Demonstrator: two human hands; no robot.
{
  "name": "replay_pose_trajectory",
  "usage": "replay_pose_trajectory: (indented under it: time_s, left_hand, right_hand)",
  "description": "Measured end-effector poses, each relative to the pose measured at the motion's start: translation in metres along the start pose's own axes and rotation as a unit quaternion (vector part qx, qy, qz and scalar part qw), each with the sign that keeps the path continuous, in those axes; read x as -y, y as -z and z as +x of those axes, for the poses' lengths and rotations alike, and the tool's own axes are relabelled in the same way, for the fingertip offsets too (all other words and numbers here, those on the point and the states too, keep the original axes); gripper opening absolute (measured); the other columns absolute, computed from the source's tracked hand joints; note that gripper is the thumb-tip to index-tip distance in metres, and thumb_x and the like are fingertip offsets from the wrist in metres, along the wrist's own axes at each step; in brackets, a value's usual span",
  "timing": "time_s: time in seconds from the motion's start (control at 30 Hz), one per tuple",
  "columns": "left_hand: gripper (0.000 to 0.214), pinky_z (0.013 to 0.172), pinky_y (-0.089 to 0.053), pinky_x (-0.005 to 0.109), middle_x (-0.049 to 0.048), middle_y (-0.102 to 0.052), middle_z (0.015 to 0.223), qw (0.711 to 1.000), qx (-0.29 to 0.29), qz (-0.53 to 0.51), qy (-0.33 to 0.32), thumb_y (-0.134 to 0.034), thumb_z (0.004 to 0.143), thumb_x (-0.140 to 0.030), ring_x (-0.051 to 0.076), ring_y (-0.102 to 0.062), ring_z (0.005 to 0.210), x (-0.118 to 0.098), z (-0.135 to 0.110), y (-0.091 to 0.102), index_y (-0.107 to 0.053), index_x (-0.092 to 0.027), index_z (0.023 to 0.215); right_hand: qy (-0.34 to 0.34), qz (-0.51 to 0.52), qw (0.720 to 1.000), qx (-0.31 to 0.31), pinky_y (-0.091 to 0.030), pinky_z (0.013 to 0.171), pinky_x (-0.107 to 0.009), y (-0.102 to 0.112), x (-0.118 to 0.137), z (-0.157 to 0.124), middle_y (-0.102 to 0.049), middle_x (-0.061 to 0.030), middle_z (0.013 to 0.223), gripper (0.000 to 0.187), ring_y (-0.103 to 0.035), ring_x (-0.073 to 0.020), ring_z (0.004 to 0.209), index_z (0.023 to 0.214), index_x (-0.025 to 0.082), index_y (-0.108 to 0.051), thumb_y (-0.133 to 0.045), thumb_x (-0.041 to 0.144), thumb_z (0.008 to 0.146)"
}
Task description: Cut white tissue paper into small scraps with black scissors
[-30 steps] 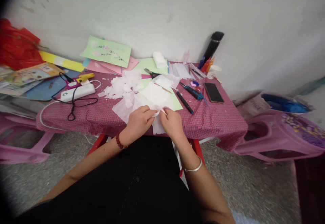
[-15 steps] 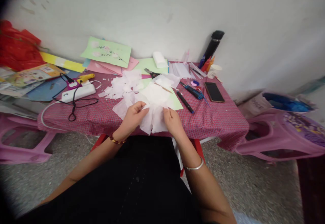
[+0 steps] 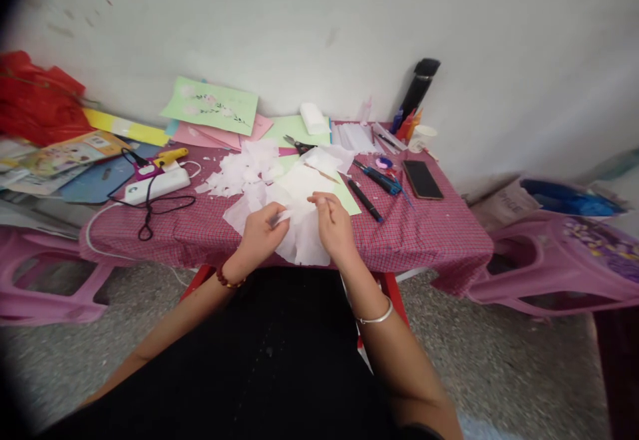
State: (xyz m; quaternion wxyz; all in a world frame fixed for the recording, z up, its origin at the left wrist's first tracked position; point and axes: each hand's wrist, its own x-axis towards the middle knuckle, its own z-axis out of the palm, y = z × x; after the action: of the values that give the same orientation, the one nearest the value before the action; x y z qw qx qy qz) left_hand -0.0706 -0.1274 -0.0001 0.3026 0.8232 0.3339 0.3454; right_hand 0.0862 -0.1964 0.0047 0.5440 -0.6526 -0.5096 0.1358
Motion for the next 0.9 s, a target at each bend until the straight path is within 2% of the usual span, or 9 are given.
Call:
replay_pose_trajectory:
  time_s: [0.1,0.2,0.33,0.47,0.57,0.67,0.77,0.83,0.9]
  left_hand:
    - [0.006,0.059,-0.038,0.024,-0.0033,-0.054,0.067,0.992,-0.019,-0.113,0.049,-0.053,0.08,-0.022,0.012,-0.049,0.063,0.009,0.005,0.001,-0.054,-0.018,0.075]
    - [0.01,0.057,-0.042,0.022,-0.0025,-0.059,0.073,0.949,-0.014,-0.291,0.117,-0.057,0.08,-0.028,0.011,-0.052,0.062,0.016,0.01,0.004,-0.054,-0.018,0.081]
    - [0.016,0.06,-0.048,0.023,-0.0014,-0.065,0.08,0.893,-0.007,-0.425,0.145,-0.065,0.078,-0.029,0.01,-0.057,0.062,0.016,0.014,0.013,-0.057,-0.019,0.087]
    - [0.019,0.063,-0.052,0.024,-0.0005,-0.069,0.085,0.884,-0.011,-0.452,0.121,-0.068,0.077,-0.028,0.012,-0.062,0.066,0.009,0.014,0.026,-0.062,-0.021,0.093]
    - [0.024,0.069,-0.055,0.027,0.0013,-0.071,0.089,0.876,-0.029,-0.471,0.101,-0.069,0.075,-0.029,0.015,-0.066,0.076,0.003,0.014,0.033,-0.062,-0.021,0.097]
    - [0.029,0.073,-0.056,0.03,0.003,-0.072,0.095,0.864,-0.05,-0.492,0.094,-0.068,0.075,-0.029,0.018,-0.068,0.084,0.001,0.015,0.035,-0.063,-0.022,0.102]
    - [0.03,0.071,-0.056,0.031,0.0041,-0.072,0.091,0.858,-0.061,-0.499,0.105,-0.068,0.073,-0.03,0.019,-0.069,0.081,0.004,0.027,0.042,-0.063,-0.021,0.101]
    - [0.029,0.07,-0.055,0.032,0.0052,-0.071,0.086,0.876,-0.076,-0.464,0.11,-0.066,0.073,-0.031,0.021,-0.068,0.079,0.014,0.044,0.055,-0.062,-0.019,0.098]
    - [0.024,0.07,-0.054,0.033,0.0058,-0.07,0.085,0.925,-0.098,-0.351,0.107,-0.061,0.077,-0.032,0.022,-0.067,0.08,0.03,0.068,0.074,-0.061,-0.018,0.097]
  right_hand:
    - [-0.098,0.095,0.99,0.017,-0.051,0.084,-0.04,0.001,-0.003,-0.004,-0.073,-0.0116,0.098,0.051,-0.067,-0.0246,0.092,0.106,0.016,-0.069,-0.031,0.05,0.098]
    - [-0.141,0.145,0.979,0.031,-0.052,0.079,-0.038,0.002,-0.009,-0.009,-0.073,-0.0115,0.107,0.051,-0.067,-0.025,0.096,0.112,0.018,-0.066,-0.034,0.054,0.096]
    - [-0.195,0.179,0.96,0.094,-0.052,0.08,-0.038,-0.001,-0.014,-0.012,-0.071,-0.012,0.116,0.049,-0.066,-0.0243,0.097,0.125,0.02,-0.055,-0.06,0.044,0.082]
    - [-0.243,0.213,0.939,0.119,-0.052,0.085,-0.039,-0.007,-0.012,-0.014,-0.066,-0.0122,0.122,0.057,-0.067,-0.0217,0.095,0.126,0.022,-0.052,-0.069,0.034,0.074]
    - [-0.282,0.27,0.913,0.122,-0.053,0.083,-0.036,-0.01,-0.005,-0.015,-0.069,-0.0098,0.113,0.055,-0.068,-0.0203,0.092,0.124,0.022,-0.052,-0.071,0.033,0.074]
    - [-0.334,0.354,0.855,0.179,-0.053,0.062,-0.028,-0.015,0.003,-0.017,-0.071,-0.0042,0.096,0.054,-0.067,-0.0159,0.073,0.121,0.024,-0.051,-0.072,0.031,0.072]
    - [-0.344,0.391,0.817,0.247,-0.037,0.042,-0.018,-0.025,0.011,-0.027,-0.064,0.0038,0.073,0.044,-0.056,-0.0092,0.053,0.103,0.021,-0.058,-0.077,0.025,0.063]
    - [-0.333,0.39,0.806,0.295,-0.035,0.041,-0.017,-0.034,0.013,-0.039,-0.061,0.0046,0.069,0.036,-0.053,-0.0076,0.051,0.092,0.019,-0.06,-0.077,0.023,0.061]
    - [-0.32,0.368,0.792,0.368,-0.044,0.049,-0.02,-0.042,0.011,-0.055,-0.064,0.0032,0.074,0.033,-0.056,-0.0085,0.055,0.097,0.019,-0.062,-0.073,0.025,0.067]
